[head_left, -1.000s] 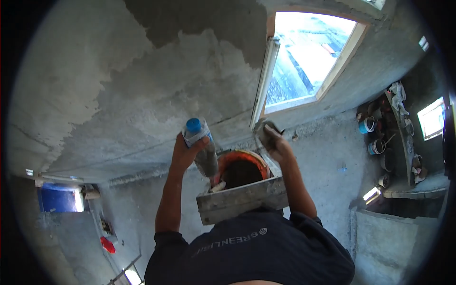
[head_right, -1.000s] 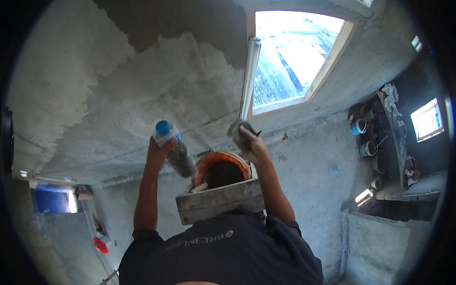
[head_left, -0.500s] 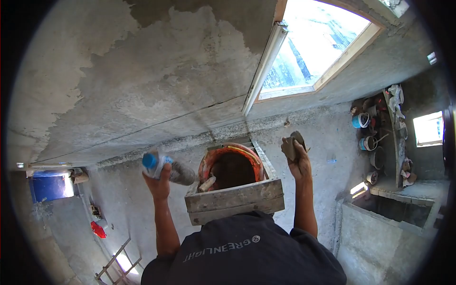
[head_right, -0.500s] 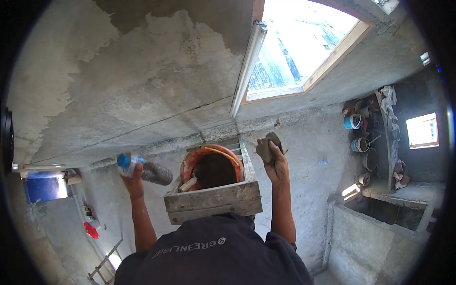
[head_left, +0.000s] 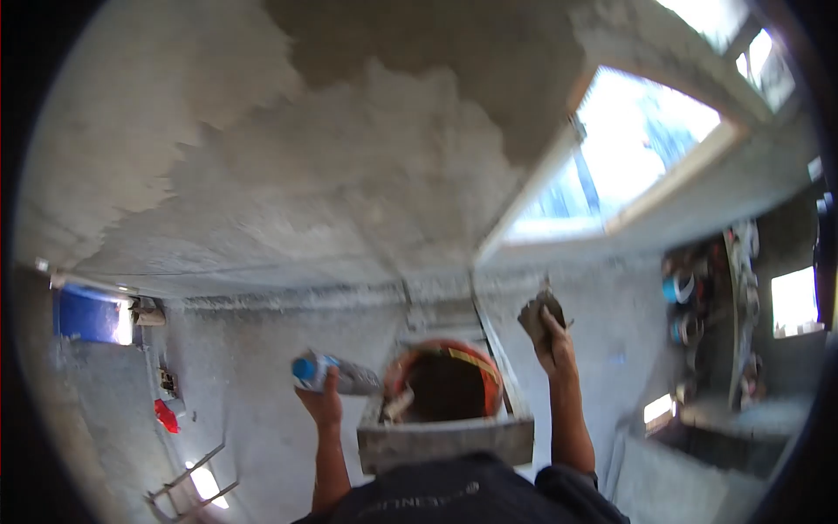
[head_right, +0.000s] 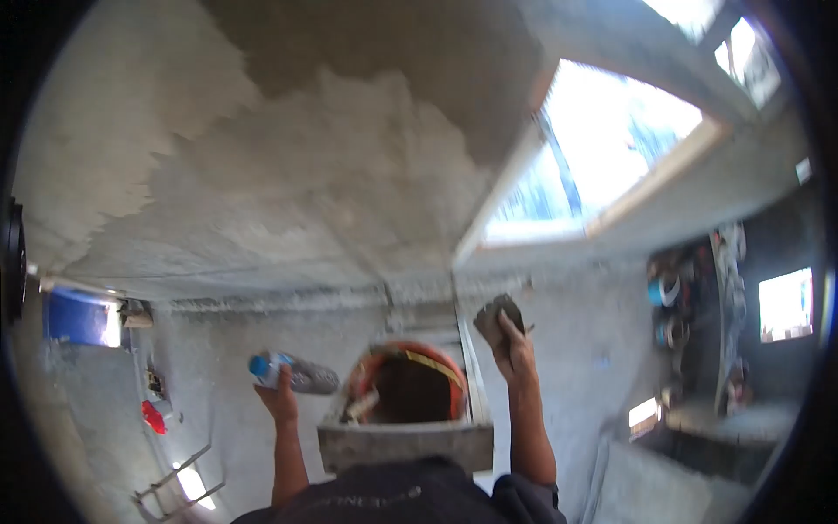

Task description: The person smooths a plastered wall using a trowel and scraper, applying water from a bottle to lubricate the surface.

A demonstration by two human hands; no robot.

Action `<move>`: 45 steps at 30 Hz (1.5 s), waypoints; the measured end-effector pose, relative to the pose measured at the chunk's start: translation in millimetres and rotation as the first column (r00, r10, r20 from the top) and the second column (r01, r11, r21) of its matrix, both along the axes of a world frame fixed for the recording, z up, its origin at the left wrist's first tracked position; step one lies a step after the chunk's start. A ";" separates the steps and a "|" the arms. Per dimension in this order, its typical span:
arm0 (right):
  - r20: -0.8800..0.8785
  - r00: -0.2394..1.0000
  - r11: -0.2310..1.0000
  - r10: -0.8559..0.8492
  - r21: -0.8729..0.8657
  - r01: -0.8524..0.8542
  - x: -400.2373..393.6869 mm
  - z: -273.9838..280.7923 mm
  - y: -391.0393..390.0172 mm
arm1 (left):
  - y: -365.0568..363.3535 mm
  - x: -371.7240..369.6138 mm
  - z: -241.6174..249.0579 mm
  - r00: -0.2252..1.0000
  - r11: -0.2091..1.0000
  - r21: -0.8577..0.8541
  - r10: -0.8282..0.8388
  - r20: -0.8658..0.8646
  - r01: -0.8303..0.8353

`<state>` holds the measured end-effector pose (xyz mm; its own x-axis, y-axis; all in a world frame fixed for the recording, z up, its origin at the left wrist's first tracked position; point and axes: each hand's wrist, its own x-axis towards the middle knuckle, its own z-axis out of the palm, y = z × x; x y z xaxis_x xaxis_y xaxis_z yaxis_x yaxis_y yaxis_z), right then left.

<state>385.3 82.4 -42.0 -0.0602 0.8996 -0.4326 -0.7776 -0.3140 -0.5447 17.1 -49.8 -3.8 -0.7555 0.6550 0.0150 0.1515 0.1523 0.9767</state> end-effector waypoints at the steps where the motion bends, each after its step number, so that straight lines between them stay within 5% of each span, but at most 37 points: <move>1: 0.019 0.998 0.998 0.057 0.037 -0.058 -16.7 11.9 22.3 | 3.4 -3.8 -3.9 0.999 0.998 0.046 -0.045 -0.001 0.045; 6: 0.186 0.972 0.921 0.141 0.336 -0.197 -98.9 92.7 145.9 | 26.1 0.0 6.1 0.995 0.984 0.165 -0.075 0.066 0.063; 8: 0.395 0.905 0.864 -0.158 0.499 -0.067 -135.2 146.3 193.9 | 29.0 0.4 10.2 0.993 0.984 0.146 -0.109 0.049 0.101; 9: 0.674 0.634 0.785 -0.378 0.597 -0.166 -148.4 184.7 211.5 | 29.7 0.3 11.1 0.994 0.986 0.139 -0.099 0.044 0.092; 10: 0.770 0.248 0.712 -0.588 0.638 -0.293 -161.1 227.2 225.6 | 30.1 0.3 14.0 0.994 0.982 0.164 -0.100 0.048 0.091; 12: 0.337 0.118 0.296 -0.934 0.915 -0.272 -194.6 293.8 253.4 | 30.4 -1.5 14.0 0.988 0.985 0.170 -0.033 0.149 0.008; 16: -0.067 -0.030 -0.056 -0.997 0.960 -0.273 -216.6 398.9 315.7 | 22.5 -16.1 -0.7 1.000 0.988 0.151 0.014 0.010 -0.016; 19: -0.057 -0.205 0.033 -0.977 0.911 -0.410 -233.9 432.8 355.1 | 18.4 -23.9 -0.1 0.995 0.990 0.139 0.018 -0.102 -0.003; 21: -0.235 -0.281 -0.045 -0.930 0.835 -0.549 -248.7 423.5 378.8 | 17.9 -27.1 -6.4 0.998 0.990 0.141 0.011 -0.065 -0.002; 23: -0.049 -0.162 0.068 -0.986 0.761 -0.645 -255.3 384.3 381.9 | 15.5 -31.7 -8.8 0.999 0.992 0.130 0.001 -0.035 0.003; 26: -0.109 -0.109 0.022 -0.988 0.600 -0.800 -256.9 354.6 350.9 | 14.5 -34.5 -18.5 1.000 0.989 0.146 0.016 -0.010 -0.015; 28: 0.082 -0.028 0.080 -0.996 0.739 -0.669 -243.2 366.2 343.2 | 11.7 -39.7 -39.8 1.000 0.979 0.200 -0.028 -0.001 0.028; 30: -0.151 -0.131 -0.070 -0.980 0.873 -0.483 -230.0 411.1 347.2 | 10.8 -42.6 -43.6 0.998 0.985 0.162 -0.046 -0.046 0.053; 34: -0.101 -0.132 -0.045 -0.986 0.928 -0.370 -211.9 444.8 354.2 | 17.7 -32.7 -29.5 0.998 0.984 0.176 -0.027 0.053 0.017; 36: 0.062 -0.176 0.157 -0.982 0.789 -0.594 -224.2 411.1 370.9 | 20.2 -31.6 -30.6 0.999 0.986 0.166 -0.015 0.048 0.007; 40: 0.022 -0.100 0.098 -0.995 0.512 -0.854 -240.8 294.8 356.1 | 22.0 -25.4 -30.5 0.999 0.977 0.206 -0.053 0.000 0.052; 43: 0.085 -0.078 0.114 -0.993 0.623 -0.774 -227.1 303.4 334.2 | 20.2 -25.2 -33.3 0.998 0.977 0.204 -0.062 0.019 0.057; 45: 0.074 -0.057 0.093 -0.996 0.810 -0.580 -211.4 355.8 336.3 | 16.7 -24.9 -30.1 0.997 0.980 0.188 -0.071 -0.006 0.070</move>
